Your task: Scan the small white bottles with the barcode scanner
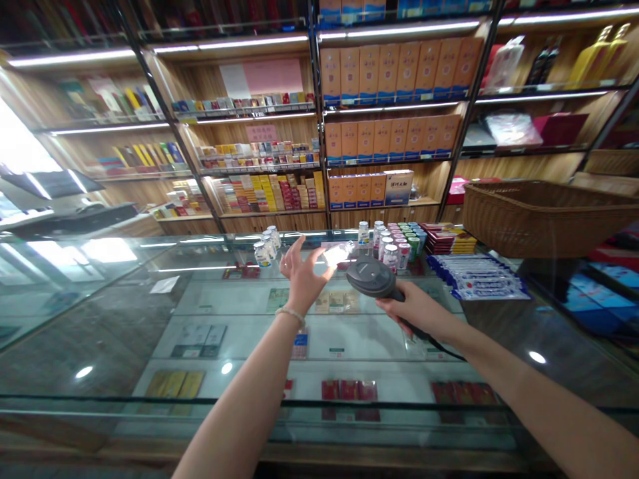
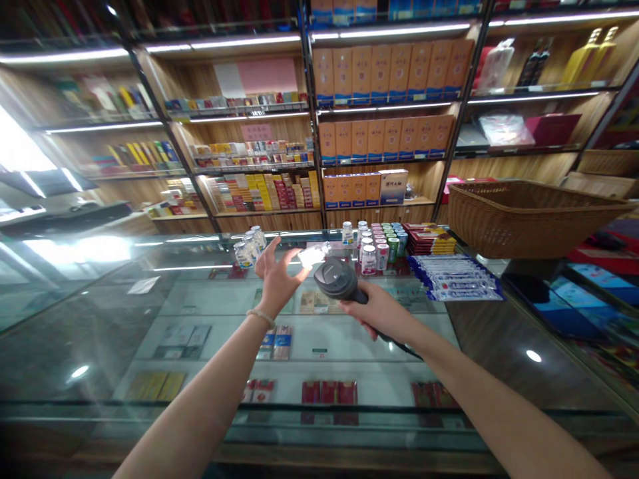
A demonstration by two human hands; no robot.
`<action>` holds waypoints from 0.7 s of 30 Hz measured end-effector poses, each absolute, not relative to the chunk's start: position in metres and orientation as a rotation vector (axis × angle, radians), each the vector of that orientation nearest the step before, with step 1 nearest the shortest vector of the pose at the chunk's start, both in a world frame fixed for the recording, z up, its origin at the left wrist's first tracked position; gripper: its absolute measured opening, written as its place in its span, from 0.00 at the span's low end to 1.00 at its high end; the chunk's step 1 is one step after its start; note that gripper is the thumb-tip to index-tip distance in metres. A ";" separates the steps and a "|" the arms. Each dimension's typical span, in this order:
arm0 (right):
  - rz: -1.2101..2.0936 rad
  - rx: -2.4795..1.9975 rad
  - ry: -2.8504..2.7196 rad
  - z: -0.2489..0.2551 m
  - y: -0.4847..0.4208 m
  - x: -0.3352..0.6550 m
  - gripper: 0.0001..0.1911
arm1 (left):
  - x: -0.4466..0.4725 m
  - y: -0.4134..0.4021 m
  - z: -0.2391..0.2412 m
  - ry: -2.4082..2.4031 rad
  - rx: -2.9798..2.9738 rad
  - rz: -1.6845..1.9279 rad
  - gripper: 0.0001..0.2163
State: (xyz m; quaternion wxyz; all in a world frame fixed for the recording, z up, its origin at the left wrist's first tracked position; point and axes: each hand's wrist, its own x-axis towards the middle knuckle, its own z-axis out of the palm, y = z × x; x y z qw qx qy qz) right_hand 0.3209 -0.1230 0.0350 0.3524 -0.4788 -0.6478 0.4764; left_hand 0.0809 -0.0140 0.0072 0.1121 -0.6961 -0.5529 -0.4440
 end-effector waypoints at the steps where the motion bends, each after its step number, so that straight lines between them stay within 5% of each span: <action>1: 1.218 -1.247 -1.684 0.034 -0.123 0.321 0.13 | 0.081 -0.014 0.007 -1.620 -2.052 -1.303 0.17; 21: 1.190 -1.242 -1.706 0.034 -0.124 0.322 0.14 | 0.080 -0.017 0.010 -1.603 -2.077 -1.288 0.17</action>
